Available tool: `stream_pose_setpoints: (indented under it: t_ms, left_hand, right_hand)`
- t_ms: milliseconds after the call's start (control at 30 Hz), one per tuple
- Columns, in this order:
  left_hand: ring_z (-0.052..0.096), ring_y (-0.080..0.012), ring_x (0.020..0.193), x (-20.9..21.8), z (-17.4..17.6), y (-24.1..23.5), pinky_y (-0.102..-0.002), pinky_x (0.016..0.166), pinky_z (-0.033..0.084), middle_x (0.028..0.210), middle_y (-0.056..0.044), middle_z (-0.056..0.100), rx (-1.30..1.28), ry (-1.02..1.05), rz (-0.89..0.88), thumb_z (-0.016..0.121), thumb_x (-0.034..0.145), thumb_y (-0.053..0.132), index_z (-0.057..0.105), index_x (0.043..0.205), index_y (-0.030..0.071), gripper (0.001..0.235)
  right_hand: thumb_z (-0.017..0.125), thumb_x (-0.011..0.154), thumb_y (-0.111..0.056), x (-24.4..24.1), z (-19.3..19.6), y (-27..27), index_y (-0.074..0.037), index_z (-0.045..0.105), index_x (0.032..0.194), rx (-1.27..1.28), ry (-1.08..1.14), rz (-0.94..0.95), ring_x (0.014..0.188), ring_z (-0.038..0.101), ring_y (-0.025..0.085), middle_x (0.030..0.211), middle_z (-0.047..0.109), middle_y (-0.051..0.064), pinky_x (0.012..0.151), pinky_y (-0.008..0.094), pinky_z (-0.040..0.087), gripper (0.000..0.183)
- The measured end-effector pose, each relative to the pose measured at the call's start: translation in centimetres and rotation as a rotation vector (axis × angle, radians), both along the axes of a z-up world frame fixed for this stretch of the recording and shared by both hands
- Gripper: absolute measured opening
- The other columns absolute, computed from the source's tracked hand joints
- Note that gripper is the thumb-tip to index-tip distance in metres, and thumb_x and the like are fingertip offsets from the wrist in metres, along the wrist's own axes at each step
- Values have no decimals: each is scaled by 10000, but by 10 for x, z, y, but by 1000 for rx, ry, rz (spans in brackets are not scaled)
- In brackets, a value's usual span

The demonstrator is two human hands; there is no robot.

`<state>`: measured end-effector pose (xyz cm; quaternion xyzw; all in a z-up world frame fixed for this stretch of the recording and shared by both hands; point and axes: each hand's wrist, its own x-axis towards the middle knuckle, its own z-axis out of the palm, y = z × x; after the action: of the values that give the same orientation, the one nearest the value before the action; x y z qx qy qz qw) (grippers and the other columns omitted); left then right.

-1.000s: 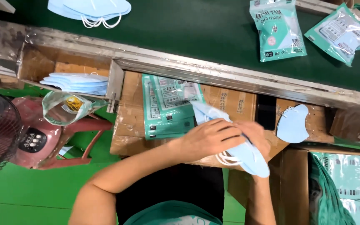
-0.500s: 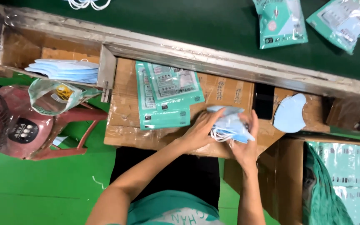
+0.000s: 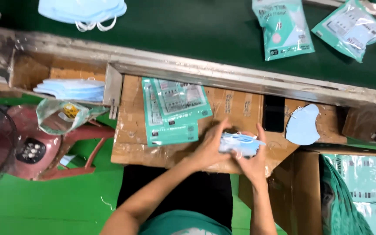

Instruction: Packaging blue surgical face masks into green plastic bags.

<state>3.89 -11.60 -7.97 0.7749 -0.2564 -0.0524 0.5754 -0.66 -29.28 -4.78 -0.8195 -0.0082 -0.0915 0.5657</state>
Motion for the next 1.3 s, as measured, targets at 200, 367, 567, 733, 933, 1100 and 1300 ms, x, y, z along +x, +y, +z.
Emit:
stream_pose_setpoints:
  t_ms: [200,367,567,733,933,1100,1300]
  left_hand:
    - [514,-352,1366,-7,4,-3,-554,1217,294,1399,-178,568,4,-15,98,846,739,161,217,1582,19,1062]
    - [574,-362,1320,-13,-22,-4,-452,1132,446,1384,-201,620,22,-36,134,775,804,61,497,1485,30,736]
    - [635,-236,1212,-7,-4,32,-408,1076,499,1366,-101,640,-1160,846,289,613,1019,124,541,1408,9,412]
    - [673,-222,1172,0,-7,55,-391,1054,525,1289,-104,673,-1309,1111,255,365,1086,306,584,1344,17,445]
    - [675,-222,1132,-3,-18,57,-409,1012,536,1243,-111,698,-1404,996,98,368,1141,312,593,1338,-10,439]
    - [678,-222,1125,2,-12,57,-411,1012,542,1231,-112,696,-1373,1074,162,372,1113,309,590,1335,-6,443]
    - [664,-218,1147,5,-16,59,-412,1047,521,1250,-105,685,-1384,1077,203,407,1100,343,588,1328,24,432]
  right_hand:
    - [864,778,-223,-10,-13,-2,-40,169,1650,148,92,4,1173,672,248,1238,666,161,1031,387,544,1130]
    - [874,753,-295,3,-3,-1,-31,148,1636,103,87,52,1204,644,246,1291,621,173,1072,403,519,1173]
    - [524,1147,-248,4,25,-4,2,457,1558,358,-132,-28,1310,585,212,1490,534,104,1184,367,470,486]
    - [584,1095,-97,29,62,46,20,595,1355,283,-271,44,1155,617,182,1341,587,109,1025,330,521,286]
    - [647,992,15,38,107,87,29,674,1241,146,-325,178,1219,595,225,1320,590,128,1082,349,495,251]
    - [672,963,18,42,120,93,10,702,1165,-85,-297,199,1186,646,253,1272,648,132,1065,352,508,205]
    - [695,907,-65,44,124,95,-2,646,1147,-168,-267,210,1196,655,267,1266,654,138,1072,363,510,253]
